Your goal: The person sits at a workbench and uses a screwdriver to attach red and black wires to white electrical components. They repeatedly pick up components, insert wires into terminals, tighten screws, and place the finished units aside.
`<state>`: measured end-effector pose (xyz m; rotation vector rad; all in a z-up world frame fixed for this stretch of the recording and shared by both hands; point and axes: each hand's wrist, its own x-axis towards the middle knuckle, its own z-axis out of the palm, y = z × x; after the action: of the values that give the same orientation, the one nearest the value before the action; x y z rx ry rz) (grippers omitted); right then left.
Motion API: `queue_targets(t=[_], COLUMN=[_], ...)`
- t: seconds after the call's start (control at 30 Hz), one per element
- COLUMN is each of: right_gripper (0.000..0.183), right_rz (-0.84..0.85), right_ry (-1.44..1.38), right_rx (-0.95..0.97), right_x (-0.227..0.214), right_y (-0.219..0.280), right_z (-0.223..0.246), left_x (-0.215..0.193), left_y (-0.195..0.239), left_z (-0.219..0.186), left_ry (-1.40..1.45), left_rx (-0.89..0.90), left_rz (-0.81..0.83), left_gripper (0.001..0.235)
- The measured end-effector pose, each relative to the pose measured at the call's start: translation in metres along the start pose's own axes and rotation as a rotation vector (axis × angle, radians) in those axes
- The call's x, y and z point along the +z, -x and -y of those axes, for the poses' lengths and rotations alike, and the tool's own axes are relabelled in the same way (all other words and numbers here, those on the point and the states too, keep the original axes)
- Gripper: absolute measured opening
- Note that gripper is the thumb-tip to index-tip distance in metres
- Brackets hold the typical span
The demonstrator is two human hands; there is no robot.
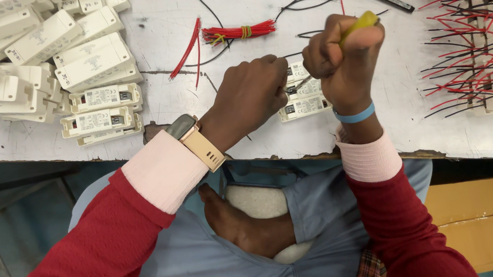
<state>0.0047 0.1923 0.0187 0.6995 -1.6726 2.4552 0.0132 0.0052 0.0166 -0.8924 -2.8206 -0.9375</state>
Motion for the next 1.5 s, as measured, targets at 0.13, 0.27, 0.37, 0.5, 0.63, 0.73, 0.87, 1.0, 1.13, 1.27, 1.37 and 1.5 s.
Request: queue_targets(t=[0.13,0.27,0.37,0.5,0.63,0.73,0.87,1.0,1.13,1.27,1.37,1.5], right_gripper=[0.073,0.072,0.072,0.073,0.074,0.075,0.075,0.072,0.072,0.072,0.074,0.075], right_rz=[0.006,0.024,0.021,-0.004,-0.035,-0.056,-0.030,-0.036,-0.012,0.021,0.010,0.012], right_ry=[-0.036,0.003,0.004,-0.006,0.021,0.052,0.038,-0.079,-0.131,-0.137,-0.037,-0.046], right_rx=[-0.012,-0.042,-0.050,-0.039,-0.035,-0.056,-0.051,0.004,-0.018,0.028,0.031,0.036], right_x=[-0.003,-0.003,-0.001,0.001,0.007,0.014,0.011,0.000,-0.006,0.003,0.013,0.019], right_y=[0.004,0.006,0.004,0.005,0.007,0.006,0.006,0.002,0.014,0.025,0.024,0.020], right_z=[0.000,-0.001,-0.002,0.000,0.002,0.005,0.006,0.013,0.032,0.030,0.021,0.018], left_x=[0.000,0.007,0.011,0.011,0.012,0.011,-0.008,-0.064,-0.080,-0.037,-0.011,0.002], left_y=[0.002,0.005,0.006,0.007,0.008,0.003,0.005,0.012,0.031,0.040,0.039,0.036], left_z=[0.001,0.002,0.005,0.011,0.019,0.025,0.036,0.046,0.014,-0.029,-0.033,-0.025], left_ry=[0.062,-0.071,-0.051,0.055,0.088,0.073,-0.115,-0.216,0.222,0.291,0.120,-0.065], left_rx=[-0.011,0.024,0.009,-0.017,-0.041,-0.122,-0.217,-0.405,-0.024,-0.025,-0.016,-0.089], left_rz=[0.008,-0.003,0.023,0.042,0.042,0.127,0.266,0.100,-0.257,-0.145,-0.084,0.050], left_gripper=[0.015,0.022,0.023,0.020,0.014,0.009,0.014,0.010,0.015,0.012,0.009,0.008])
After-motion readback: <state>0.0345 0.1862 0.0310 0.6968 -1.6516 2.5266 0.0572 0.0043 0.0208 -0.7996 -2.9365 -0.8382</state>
